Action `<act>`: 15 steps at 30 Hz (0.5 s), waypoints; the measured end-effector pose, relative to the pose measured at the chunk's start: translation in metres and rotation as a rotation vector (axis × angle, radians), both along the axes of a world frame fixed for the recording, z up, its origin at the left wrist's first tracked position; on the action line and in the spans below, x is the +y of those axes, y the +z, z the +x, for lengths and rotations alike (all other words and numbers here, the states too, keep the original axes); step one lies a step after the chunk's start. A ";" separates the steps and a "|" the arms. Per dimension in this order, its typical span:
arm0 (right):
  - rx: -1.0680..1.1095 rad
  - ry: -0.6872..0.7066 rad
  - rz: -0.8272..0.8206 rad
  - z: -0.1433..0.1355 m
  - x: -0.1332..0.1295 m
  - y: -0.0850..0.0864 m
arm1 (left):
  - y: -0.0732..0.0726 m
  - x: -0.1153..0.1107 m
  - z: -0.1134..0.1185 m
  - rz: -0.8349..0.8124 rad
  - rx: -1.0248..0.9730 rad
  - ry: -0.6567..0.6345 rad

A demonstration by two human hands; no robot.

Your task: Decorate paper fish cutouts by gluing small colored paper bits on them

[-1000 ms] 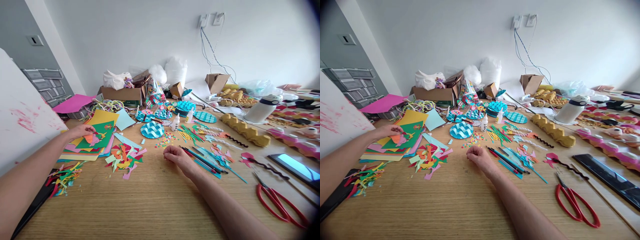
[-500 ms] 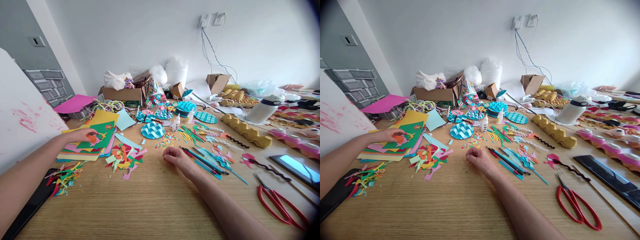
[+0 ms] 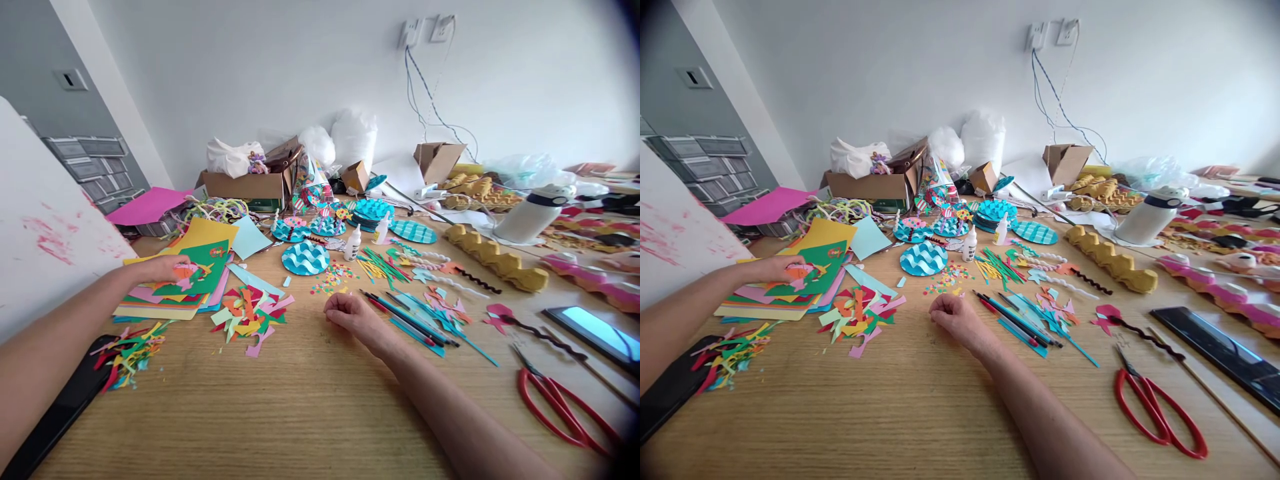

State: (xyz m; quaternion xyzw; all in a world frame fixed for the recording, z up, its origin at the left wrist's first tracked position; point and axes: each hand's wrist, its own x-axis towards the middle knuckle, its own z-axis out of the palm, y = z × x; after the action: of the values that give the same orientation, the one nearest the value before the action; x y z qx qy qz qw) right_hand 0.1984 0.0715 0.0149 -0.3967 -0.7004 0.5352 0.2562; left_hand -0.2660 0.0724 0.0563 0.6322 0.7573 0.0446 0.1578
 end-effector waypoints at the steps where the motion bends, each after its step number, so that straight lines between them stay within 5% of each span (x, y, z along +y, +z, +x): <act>1: 0.000 0.000 0.001 0.000 0.000 0.000 | 0.002 0.001 -0.002 0.005 -0.028 0.017; 15: -0.005 -0.001 -0.010 0.001 0.003 -0.008 | 0.008 -0.006 -0.006 0.253 -0.521 0.194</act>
State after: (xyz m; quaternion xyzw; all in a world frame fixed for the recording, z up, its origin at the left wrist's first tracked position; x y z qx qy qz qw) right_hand 0.1998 0.0749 0.0074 -0.3998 -0.6982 0.5375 0.2526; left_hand -0.2723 0.0668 0.0642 0.5389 0.7365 0.3142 0.2616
